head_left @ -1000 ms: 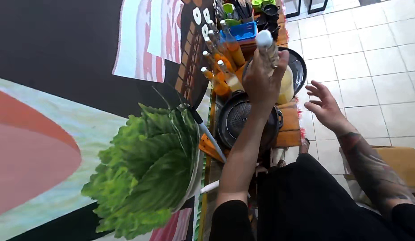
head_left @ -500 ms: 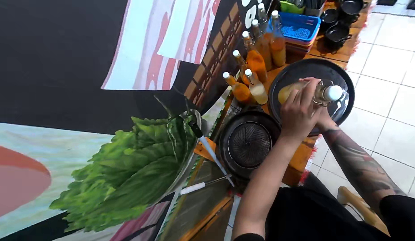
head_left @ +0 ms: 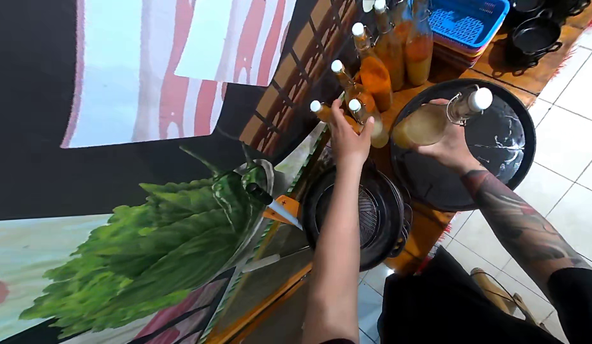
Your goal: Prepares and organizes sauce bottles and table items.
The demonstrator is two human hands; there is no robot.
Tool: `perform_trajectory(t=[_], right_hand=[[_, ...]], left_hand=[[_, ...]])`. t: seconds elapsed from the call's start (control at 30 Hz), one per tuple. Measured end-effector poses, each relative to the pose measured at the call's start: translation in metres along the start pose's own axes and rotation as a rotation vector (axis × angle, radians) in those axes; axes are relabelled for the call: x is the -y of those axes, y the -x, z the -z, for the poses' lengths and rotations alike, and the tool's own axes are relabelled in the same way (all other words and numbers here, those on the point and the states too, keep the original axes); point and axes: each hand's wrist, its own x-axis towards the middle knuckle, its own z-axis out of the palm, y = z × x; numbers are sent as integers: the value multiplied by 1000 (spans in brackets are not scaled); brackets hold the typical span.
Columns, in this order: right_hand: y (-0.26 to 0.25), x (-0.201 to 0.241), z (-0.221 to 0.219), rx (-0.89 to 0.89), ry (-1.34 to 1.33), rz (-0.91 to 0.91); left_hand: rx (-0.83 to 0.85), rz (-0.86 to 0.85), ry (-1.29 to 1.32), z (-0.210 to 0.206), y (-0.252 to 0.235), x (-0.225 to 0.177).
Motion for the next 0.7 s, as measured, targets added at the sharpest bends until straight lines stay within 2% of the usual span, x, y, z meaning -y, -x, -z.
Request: perform_trajectory(t=[0.13, 0.3, 0.47, 0.57, 0.7], right_hand=[[8, -12, -12, 72, -100, -111], [13, -29, -34, 174, -135, -184], [14, -36, -51, 256, -130, -146], [13, -40, -62, 301, -83, -127], [12, -42, -73, 345, 24, -161]], left_hand=[[15, 92, -93, 2, 6, -2], [-142, 26, 27, 23, 78, 42], [-276, 20, 152, 41, 152, 86], [-315, 66, 182, 41, 182, 102], [-330, 93, 200, 39, 199, 108]])
